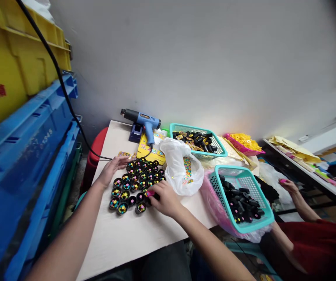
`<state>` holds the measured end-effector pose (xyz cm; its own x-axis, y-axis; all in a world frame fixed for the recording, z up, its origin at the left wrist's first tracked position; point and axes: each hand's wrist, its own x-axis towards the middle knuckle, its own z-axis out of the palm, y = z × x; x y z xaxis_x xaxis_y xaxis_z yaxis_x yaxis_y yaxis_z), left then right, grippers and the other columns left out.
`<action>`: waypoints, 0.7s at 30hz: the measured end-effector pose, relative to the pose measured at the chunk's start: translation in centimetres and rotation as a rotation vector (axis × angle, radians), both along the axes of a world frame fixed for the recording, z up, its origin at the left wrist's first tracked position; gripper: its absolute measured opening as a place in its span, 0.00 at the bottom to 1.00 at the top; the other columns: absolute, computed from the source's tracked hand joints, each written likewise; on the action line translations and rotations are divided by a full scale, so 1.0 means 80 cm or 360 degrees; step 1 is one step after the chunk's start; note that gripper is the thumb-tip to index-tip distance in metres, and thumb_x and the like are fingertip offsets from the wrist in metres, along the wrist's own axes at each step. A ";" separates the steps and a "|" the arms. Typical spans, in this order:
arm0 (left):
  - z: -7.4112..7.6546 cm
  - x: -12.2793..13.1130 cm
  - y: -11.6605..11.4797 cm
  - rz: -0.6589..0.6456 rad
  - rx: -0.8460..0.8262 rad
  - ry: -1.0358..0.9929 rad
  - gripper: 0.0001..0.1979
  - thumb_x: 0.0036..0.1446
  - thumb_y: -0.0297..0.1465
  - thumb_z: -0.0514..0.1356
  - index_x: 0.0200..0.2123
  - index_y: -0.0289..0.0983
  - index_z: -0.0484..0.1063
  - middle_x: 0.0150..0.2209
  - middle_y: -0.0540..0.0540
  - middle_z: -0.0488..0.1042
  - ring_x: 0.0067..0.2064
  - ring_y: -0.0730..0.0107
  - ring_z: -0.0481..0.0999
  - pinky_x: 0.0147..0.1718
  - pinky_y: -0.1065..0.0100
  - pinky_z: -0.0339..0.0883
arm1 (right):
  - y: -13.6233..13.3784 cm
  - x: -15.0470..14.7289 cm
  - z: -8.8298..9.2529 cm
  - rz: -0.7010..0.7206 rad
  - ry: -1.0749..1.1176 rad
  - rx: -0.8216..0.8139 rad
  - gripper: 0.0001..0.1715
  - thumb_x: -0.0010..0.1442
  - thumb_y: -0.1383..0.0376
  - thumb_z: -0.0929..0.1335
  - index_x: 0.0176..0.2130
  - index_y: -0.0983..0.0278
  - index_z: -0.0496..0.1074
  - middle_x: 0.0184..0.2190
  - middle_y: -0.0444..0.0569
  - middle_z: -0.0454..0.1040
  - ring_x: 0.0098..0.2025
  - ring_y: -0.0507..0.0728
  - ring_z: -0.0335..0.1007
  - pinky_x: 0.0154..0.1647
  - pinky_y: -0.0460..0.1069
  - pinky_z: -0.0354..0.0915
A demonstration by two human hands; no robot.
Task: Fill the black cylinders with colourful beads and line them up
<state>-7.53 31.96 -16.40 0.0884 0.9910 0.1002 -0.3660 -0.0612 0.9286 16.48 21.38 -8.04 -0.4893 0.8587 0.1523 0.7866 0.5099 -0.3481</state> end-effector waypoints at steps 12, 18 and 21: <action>-0.004 -0.002 0.004 -0.0031 -0.0005 0.0003 0.31 0.54 0.57 0.54 0.47 0.39 0.75 0.47 0.41 0.79 0.53 0.51 0.73 0.52 0.54 0.63 | -0.005 -0.012 0.021 0.0218 -0.0611 0.0497 0.08 0.62 0.68 0.66 0.41 0.61 0.74 0.38 0.49 0.75 0.40 0.59 0.62 0.39 0.53 0.56; -0.001 -0.002 0.002 -0.0024 -0.0021 0.0000 0.31 0.55 0.56 0.54 0.47 0.38 0.76 0.47 0.40 0.78 0.54 0.50 0.73 0.53 0.53 0.62 | 0.041 0.066 0.069 -0.0629 -0.0645 0.0449 0.14 0.65 0.66 0.63 0.48 0.64 0.73 0.48 0.55 0.72 0.51 0.62 0.62 0.51 0.55 0.58; -0.001 -0.002 0.001 -0.0024 -0.0020 -0.0006 0.31 0.54 0.56 0.54 0.47 0.38 0.75 0.47 0.40 0.78 0.53 0.50 0.73 0.53 0.53 0.62 | 0.081 0.114 0.070 -0.1073 -0.0789 0.0129 0.15 0.66 0.65 0.63 0.48 0.67 0.73 0.48 0.59 0.72 0.53 0.64 0.64 0.53 0.56 0.60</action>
<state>-7.65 32.08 -16.50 0.1033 0.9908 0.0878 -0.3700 -0.0437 0.9280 25.58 27.86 -2.41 0.0982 0.9868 0.1285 0.9840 -0.1156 0.1355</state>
